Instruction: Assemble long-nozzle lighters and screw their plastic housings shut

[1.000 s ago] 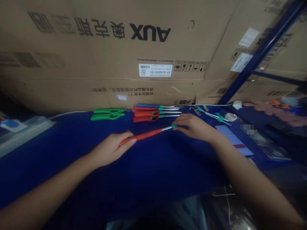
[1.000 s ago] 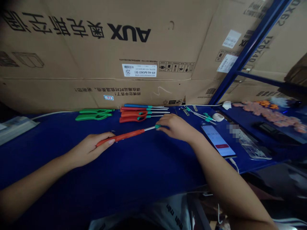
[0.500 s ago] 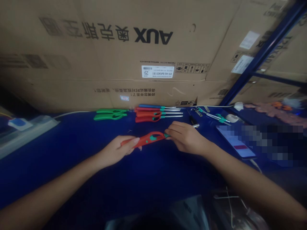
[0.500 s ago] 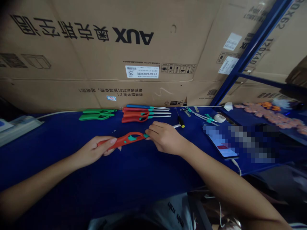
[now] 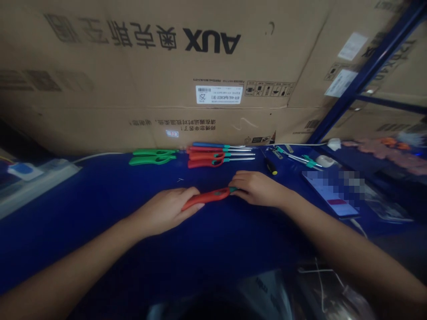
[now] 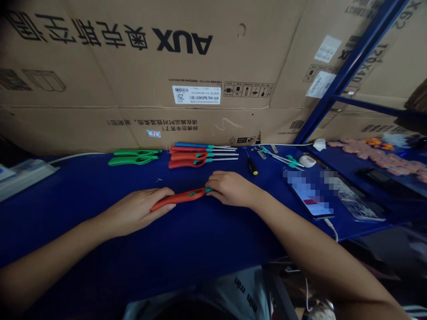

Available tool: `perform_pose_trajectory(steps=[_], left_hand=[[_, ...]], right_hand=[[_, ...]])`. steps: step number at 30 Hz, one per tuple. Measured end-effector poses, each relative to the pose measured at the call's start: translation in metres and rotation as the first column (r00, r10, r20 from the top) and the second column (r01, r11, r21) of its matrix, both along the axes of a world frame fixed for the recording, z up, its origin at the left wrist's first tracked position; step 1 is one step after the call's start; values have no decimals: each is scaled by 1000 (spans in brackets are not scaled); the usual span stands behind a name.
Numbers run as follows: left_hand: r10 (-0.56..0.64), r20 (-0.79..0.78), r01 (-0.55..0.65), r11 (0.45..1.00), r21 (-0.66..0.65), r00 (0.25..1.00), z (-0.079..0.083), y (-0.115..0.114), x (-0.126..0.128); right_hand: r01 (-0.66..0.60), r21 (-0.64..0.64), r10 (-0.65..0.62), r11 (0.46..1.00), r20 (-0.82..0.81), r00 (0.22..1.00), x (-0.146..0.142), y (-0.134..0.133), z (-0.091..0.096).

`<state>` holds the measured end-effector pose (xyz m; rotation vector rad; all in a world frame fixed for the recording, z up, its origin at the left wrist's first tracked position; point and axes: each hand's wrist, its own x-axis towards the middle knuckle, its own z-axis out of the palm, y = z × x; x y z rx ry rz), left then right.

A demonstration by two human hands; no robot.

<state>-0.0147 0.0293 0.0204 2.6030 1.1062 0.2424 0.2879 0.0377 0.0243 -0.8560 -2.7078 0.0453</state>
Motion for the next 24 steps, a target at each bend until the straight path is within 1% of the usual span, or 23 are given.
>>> perform_pose_trajectory(steps=[2, 5, 7, 8, 9, 10, 11, 12, 13, 14, 15, 16, 17, 18, 19, 21, 23, 24], left_hand=[[42, -16, -42, 999, 26, 999, -1, -1, 2], [60, 9, -61, 997, 53, 998, -6, -3, 4], [69, 40, -71, 996, 62, 997, -11, -4, 5], [75, 57, -79, 995, 65, 996, -13, -5, 5], [81, 74, -86, 994, 66, 994, -14, -6, 6], [83, 90, -90, 994, 66, 992, -14, -7, 7], [80, 103, -87, 994, 66, 991, -14, -8, 8], [72, 114, -80, 995, 64, 991, -14, -9, 9], [62, 126, -69, 996, 58, 990, -14, -10, 9], [50, 139, -57, 997, 48, 989, -13, -11, 10], [39, 157, -45, 998, 37, 987, -13, -13, 10], [29, 176, -35, 999, 26, 984, -12, -14, 10], [24, 196, -28, 999, 19, 980, -12, -16, 11], [17, 218, -21, 1000, 18, 976, -12, -17, 11], [10, 236, -14, 1000, 19, 972, -12, -19, 11], [-6, 267, 0, 1000, 21, 964, -13, -21, 12], [-17, 294, 12, 1000, 17, 956, -13, -24, 13], [-21, 309, 18, 1000, 14, 951, -14, -24, 14]], right_hand=[[8, -49, -12, 999, -67, 998, 6, 3, 3], [-5, -107, -11, 994, -147, 989, 11, 4, 10], [-34, -116, 14, 993, -171, 985, 12, 5, 13], [-29, -101, 11, 994, -182, 983, 12, 6, 13], [7, -69, -20, 998, -190, 982, 12, 7, 13], [88, -21, -91, 996, -192, 977, 13, 8, 12], [211, 35, -201, 977, -182, 963, 15, 10, 10], [358, 90, -341, 929, -163, 926, 18, 13, 8], [515, 133, -499, 847, -136, 856, 21, 15, 5], [654, 154, -648, 741, -93, 756, 25, 18, 2], [768, 149, -773, 623, -32, 634, 29, 20, 0], [848, 127, -857, 515, 45, 514, 34, 22, -3], [897, 96, -899, 432, 132, 419, 38, 24, -4], [923, 66, -910, 380, 204, 361, 42, 26, -5], [932, 42, -907, 359, 252, 338, 45, 27, -5], [932, 21, -897, 362, 282, 341, 49, 27, -1], [930, 38, -902, 366, 258, 345, 49, 26, 5], [927, 52, -912, 372, 204, 355, 48, 24, 10]])
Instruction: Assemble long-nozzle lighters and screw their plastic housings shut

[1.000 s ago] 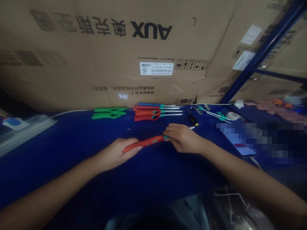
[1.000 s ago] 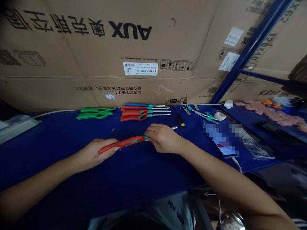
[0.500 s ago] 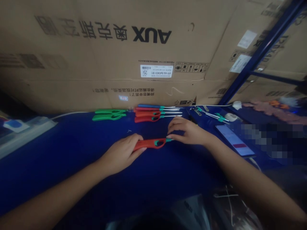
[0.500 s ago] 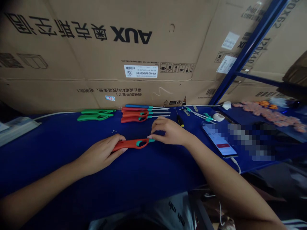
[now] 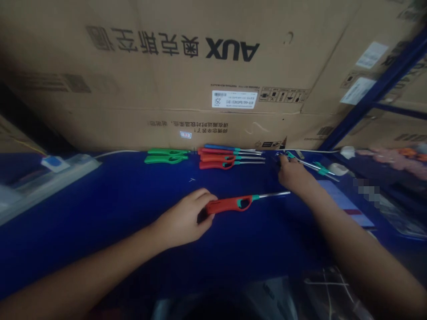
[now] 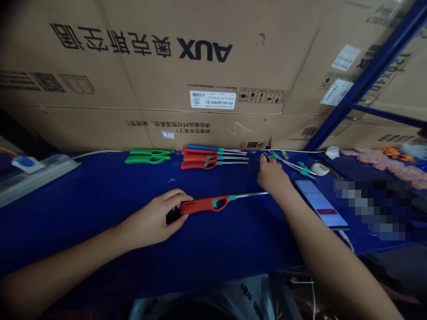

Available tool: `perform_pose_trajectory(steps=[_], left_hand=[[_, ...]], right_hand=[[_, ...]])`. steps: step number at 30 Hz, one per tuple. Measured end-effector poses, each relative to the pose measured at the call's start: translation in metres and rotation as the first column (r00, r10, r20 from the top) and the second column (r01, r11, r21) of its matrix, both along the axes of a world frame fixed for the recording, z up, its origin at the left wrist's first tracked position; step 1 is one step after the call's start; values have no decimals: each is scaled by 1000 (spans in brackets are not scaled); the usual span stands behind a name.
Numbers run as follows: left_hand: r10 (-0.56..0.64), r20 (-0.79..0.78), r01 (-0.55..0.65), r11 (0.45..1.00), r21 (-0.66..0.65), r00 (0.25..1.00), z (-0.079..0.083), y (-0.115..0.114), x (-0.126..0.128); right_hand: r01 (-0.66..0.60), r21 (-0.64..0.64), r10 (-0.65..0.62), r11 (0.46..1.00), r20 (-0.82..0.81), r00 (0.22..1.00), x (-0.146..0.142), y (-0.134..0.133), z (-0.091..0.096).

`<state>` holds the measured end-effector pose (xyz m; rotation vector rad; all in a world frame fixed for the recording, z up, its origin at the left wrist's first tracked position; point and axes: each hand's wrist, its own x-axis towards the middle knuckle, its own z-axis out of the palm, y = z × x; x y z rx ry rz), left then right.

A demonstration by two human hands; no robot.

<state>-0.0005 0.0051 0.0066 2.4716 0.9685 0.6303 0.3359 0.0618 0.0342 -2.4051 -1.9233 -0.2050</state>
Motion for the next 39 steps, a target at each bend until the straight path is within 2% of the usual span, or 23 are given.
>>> perform_pose_trajectory(steps=[2, 3, 5, 8, 9, 11, 13, 20, 23, 26, 28, 30, 32, 34, 36, 39], left_hand=[[-8, 32, 8, 1000, -12, 999, -2, -1, 2], [-8, 44, 9, 1000, -21, 999, -3, -1, 2], [-7, 57, 9, 999, -42, 998, -4, -1, 3], [-13, 60, 16, 999, -50, 998, -6, -1, 4], [-18, 58, 20, 999, -46, 998, -7, -1, 5], [-23, 49, 25, 999, -37, 999, -8, 0, 5], [-20, 36, 22, 999, -33, 999, -9, 0, 5], [-42, 50, 45, 998, -46, 998, -7, -1, 5], [-47, 54, 49, 998, -42, 997, -5, -1, 5], [-51, 65, 53, 998, -35, 997, -7, 0, 5], [-62, 96, 66, 997, -45, 993, -9, 1, 5], [-74, 134, 83, 995, -60, 988, -12, 3, 6], [-75, 166, 87, 994, -65, 983, -14, 4, 7], [-66, 183, 79, 994, -69, 981, -15, 5, 9], [-61, 193, 76, 995, -67, 979, -15, 5, 10], [-64, 196, 78, 995, -61, 978, -15, 6, 10]], right_hand=[[-69, 206, 87, 976, -76, 993, -7, -5, 9], [-121, 331, 177, 936, -146, 973, -14, -8, 13], [-219, 501, 415, 837, -322, 851, -32, -18, 17], [-409, 464, 617, 786, -560, 553, -67, -34, 13], [-496, 450, 666, 742, -578, 472, -79, -39, 8], [-631, 427, 737, 648, -559, 379, -97, -45, -1], [-684, 412, 769, 602, -531, 357, -109, -45, -11], [-636, 422, 750, 646, -506, 426, -118, -33, -25], [-614, 443, 743, 654, -531, 408, -120, -34, -23], [-531, 466, 693, 708, -604, 394, -118, -36, -14], [-412, 478, 618, 776, -707, 345, -115, -35, -4], [-261, 482, 539, 837, -808, 237, -111, -31, 5], [-129, 484, 497, 865, -862, 101, -105, -25, 10], [-47, 486, 487, 872, -873, 11, -100, -19, 10], [-53, 458, 459, 887, -888, 7, -96, -13, 4], [-157, 377, 395, 913, -912, 108, -92, -8, -10]])
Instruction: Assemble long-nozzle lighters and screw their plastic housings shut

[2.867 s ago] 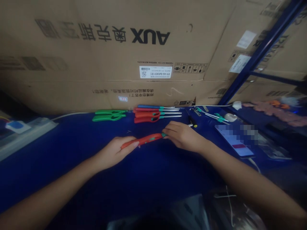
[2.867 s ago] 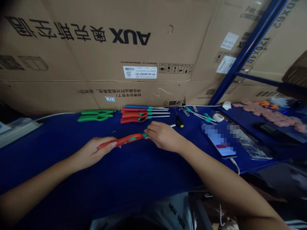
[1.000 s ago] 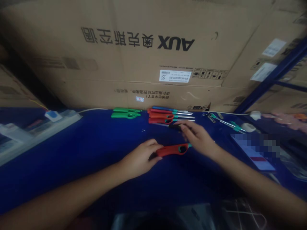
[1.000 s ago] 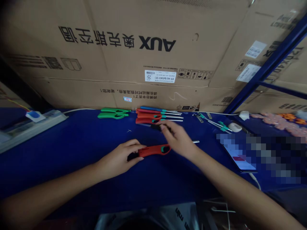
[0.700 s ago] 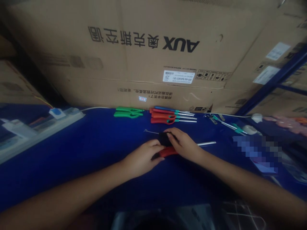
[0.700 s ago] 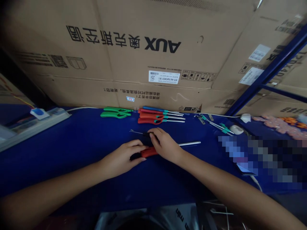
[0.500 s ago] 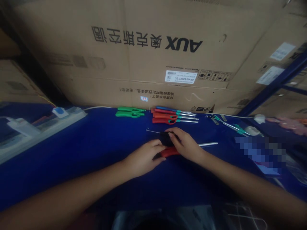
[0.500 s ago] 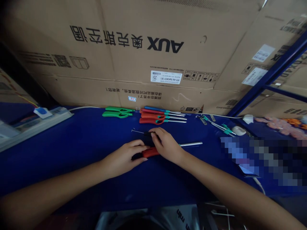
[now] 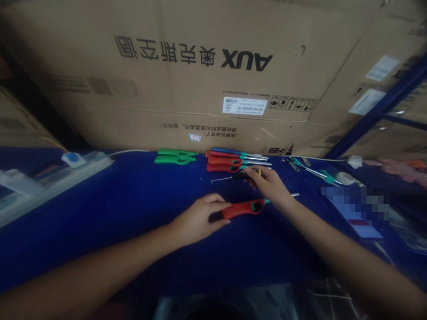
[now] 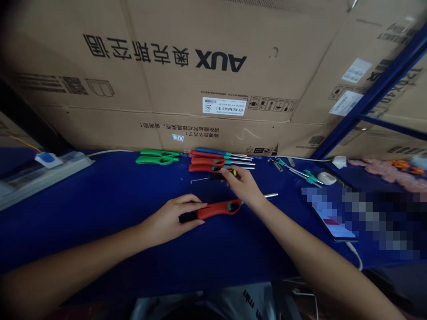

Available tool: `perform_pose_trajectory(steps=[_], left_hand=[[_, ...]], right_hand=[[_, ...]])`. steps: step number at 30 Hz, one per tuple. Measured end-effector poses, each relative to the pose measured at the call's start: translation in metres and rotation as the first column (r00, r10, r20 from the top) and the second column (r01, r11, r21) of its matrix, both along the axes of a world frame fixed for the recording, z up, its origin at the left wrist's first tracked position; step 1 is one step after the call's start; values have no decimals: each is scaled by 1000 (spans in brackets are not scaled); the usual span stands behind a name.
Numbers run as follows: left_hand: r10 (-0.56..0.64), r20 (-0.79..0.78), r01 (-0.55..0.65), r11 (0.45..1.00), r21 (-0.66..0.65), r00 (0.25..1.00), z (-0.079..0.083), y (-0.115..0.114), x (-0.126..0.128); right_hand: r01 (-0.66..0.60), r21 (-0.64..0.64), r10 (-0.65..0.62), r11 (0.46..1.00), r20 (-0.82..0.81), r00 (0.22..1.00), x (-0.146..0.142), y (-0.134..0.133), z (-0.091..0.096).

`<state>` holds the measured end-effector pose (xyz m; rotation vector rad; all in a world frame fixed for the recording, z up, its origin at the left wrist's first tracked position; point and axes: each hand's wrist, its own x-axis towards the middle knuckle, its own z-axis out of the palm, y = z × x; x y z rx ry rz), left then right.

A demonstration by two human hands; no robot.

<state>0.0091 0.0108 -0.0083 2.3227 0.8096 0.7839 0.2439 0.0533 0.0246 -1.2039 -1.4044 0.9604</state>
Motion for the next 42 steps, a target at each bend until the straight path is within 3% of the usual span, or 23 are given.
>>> perform_pose_trajectory(steps=[4, 8, 13, 20, 28, 31, 34, 38, 42], left_hand=[[18, -4, -18, 1000, -6, 1000, 2, -1, -1], [28, -8, -28, 1000, 2, 1000, 4, -1, -2], [80, -82, -72, 993, 99, 993, 4, 6, -7], [135, -350, -72, 980, 187, 927, 6, 15, -18], [249, -406, -189, 965, 182, 879, 6, 23, -26], [266, -305, -231, 962, 148, 914, 5, 20, -22], [308, -37, -307, 951, 36, 951, 6, 16, -16], [383, 295, -312, 914, -262, 876, 9, 11, -8], [413, 365, -290, 892, -347, 834, 14, 7, -7]], right_hand=[[-56, 8, 55, 998, 80, 995, 2, -1, -10], [-60, 47, 55, 997, 110, 992, 0, -7, -6], [67, 80, -60, 995, -85, 995, -2, -9, 1], [90, -54, -104, 994, -352, 930, 5, -2, -1], [74, -86, -103, 993, -405, 908, 9, 0, -5], [73, -98, -107, 993, -414, 904, 8, -1, -4], [58, -120, -106, 991, -437, 893, 5, -5, -1], [15, -114, -61, 993, -415, 908, 1, -10, 2], [-27, -118, -24, 993, -415, 909, -1, -13, 3]])
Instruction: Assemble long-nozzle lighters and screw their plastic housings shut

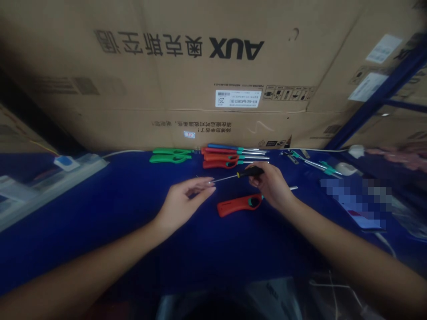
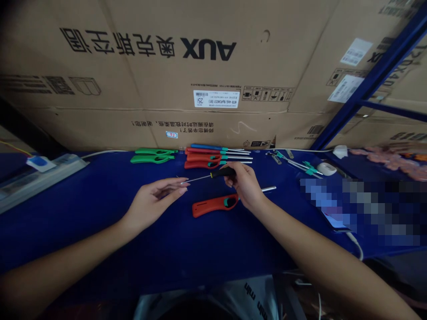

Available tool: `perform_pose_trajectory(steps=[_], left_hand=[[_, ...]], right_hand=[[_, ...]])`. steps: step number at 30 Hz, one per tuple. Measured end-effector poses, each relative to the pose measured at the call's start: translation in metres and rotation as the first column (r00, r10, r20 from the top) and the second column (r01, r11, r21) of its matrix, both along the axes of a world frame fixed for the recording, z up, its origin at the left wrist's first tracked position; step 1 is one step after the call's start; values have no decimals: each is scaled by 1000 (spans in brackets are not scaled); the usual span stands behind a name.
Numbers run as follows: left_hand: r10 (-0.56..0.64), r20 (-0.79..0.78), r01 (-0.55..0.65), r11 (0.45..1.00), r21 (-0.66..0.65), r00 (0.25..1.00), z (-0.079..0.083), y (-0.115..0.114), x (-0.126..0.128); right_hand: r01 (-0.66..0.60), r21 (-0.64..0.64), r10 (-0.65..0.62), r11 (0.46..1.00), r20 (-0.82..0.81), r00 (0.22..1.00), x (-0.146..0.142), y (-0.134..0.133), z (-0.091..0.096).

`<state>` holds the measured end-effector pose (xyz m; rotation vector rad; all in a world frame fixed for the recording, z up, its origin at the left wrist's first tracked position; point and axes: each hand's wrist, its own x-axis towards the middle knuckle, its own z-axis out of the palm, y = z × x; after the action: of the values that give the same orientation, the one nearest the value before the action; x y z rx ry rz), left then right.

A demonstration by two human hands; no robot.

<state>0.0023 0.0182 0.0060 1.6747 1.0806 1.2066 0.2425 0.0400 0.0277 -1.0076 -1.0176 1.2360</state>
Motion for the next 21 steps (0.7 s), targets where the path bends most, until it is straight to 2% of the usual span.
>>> perform_pose_trajectory(steps=[12, 15, 21], left_hand=[[43, -20, -41, 998, 54, 999, 4, -4, -1], [46, -65, -39, 993, 108, 997, 5, -4, -2], [28, -186, 15, 974, 228, 982, 2, -3, -5]], right_hand=[[-6, -40, 5, 999, -15, 1000, 1, -1, 1], [4, -44, -4, 999, 4, 1000, 1, 0, 1], [-3, 31, 0, 1000, 120, 993, 4, 2, 2]])
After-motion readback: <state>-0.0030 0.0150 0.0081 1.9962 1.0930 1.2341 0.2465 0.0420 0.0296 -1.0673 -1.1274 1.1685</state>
